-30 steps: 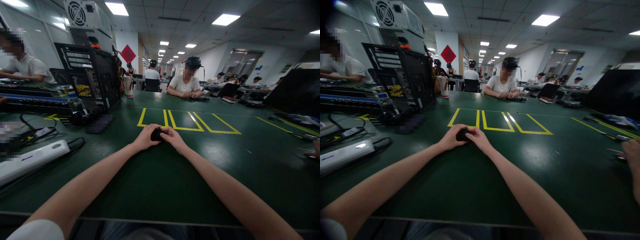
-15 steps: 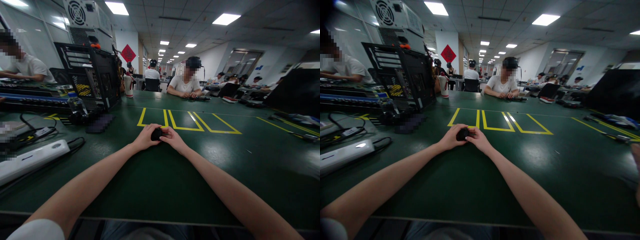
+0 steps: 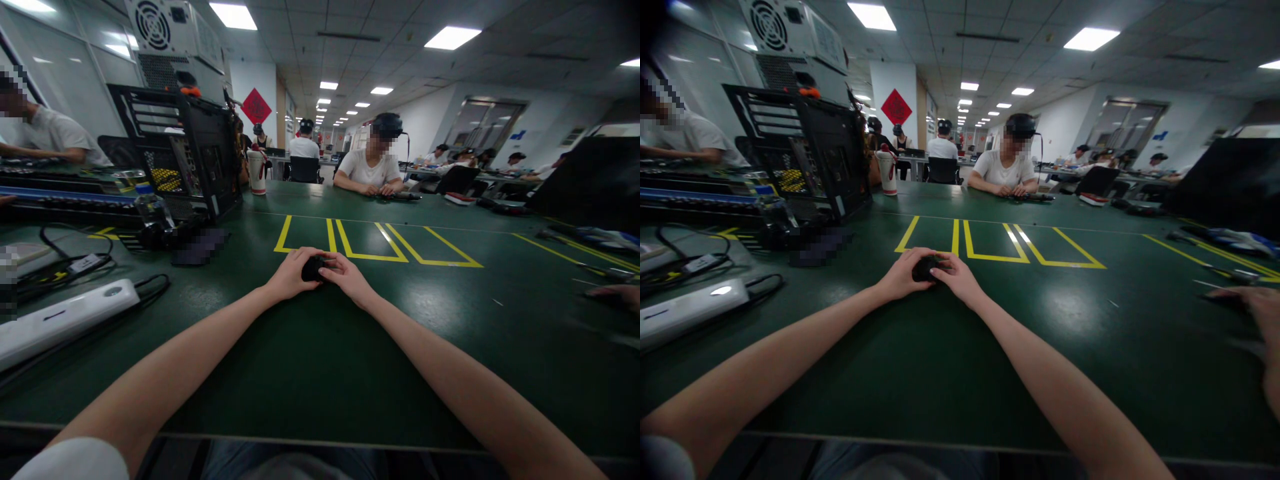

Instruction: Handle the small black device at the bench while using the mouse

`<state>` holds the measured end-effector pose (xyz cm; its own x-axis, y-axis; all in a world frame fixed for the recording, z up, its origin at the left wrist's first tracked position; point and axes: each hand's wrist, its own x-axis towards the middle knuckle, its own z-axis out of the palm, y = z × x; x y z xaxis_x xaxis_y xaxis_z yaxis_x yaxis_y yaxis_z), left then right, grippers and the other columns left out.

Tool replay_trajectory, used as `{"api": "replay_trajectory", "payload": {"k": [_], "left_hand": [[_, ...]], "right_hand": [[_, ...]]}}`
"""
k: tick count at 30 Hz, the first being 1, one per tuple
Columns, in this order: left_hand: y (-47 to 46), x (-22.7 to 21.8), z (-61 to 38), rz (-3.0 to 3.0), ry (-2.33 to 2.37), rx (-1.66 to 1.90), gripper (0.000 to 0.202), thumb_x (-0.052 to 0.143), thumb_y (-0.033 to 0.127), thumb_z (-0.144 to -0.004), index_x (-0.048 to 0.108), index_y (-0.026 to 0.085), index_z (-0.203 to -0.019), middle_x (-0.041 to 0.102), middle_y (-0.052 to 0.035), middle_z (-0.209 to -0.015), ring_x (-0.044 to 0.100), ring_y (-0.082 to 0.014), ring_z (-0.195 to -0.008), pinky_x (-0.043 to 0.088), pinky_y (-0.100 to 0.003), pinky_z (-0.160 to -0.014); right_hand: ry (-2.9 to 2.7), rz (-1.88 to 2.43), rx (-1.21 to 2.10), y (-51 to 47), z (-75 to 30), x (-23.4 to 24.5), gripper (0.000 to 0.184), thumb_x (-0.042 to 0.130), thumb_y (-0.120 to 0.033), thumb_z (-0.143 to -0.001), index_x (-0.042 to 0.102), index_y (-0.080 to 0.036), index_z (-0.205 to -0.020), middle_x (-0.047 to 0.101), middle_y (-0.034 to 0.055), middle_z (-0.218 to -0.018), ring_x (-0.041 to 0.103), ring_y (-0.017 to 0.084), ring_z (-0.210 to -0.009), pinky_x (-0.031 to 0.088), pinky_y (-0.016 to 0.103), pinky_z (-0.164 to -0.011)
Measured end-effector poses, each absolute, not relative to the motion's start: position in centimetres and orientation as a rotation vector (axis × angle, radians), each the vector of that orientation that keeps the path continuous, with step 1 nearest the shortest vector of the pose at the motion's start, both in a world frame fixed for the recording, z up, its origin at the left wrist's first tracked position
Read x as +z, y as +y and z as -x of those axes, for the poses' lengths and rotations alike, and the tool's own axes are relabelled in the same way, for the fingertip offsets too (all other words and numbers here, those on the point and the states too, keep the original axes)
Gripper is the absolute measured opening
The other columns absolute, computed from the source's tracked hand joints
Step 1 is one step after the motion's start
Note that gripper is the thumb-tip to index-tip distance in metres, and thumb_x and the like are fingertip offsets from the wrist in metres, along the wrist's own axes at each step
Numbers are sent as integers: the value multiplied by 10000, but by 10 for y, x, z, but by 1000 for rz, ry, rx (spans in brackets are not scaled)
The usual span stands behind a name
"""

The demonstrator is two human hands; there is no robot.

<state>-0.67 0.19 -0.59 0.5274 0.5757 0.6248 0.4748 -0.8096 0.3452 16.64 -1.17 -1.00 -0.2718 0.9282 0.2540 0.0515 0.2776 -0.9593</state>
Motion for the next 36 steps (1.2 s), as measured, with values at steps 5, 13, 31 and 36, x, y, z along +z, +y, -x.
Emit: {"api": "replay_trajectory", "payload": {"k": [5,13,31,36], "left_hand": [[2,-6,7,-2634,904,1164,574,649,204,-639,385,221,-1149,497,-53,-1136,455,-213,-1076,357,-388,-922],[1,-5,7,-2623,912,1140,580,654,228,-635,386,232,-1149,498,-51,-1132,459,-221,-1074,362,-406,-910],[-1,-3,6,-2607,930,1132,566,650,223,-627,398,233,-1133,499,-55,-1123,465,-231,-1062,369,-415,-902],[-1,-3,7,-2610,927,1132,559,647,221,-629,396,234,-1128,498,-52,-1121,467,-229,-1057,371,-412,-902]], "right_hand": [[-1577,856,1199,-12,-168,-12,346,653,-239,-651,514,-206,-967,542,32,-1027,553,158,-938,400,379,-900],[-1588,895,1104,-13,-166,-11,261,616,-287,-691,522,-213,-923,539,22,-959,520,148,-941,411,357,-878],[-1565,914,1135,-10,-166,-13,267,614,-326,-691,533,-214,-920,552,17,-937,520,140,-917,419,349,-874],[-1563,924,1125,-9,-166,-14,311,631,-312,-676,534,-216,-955,557,26,-972,525,152,-935,422,359,-869]]}}
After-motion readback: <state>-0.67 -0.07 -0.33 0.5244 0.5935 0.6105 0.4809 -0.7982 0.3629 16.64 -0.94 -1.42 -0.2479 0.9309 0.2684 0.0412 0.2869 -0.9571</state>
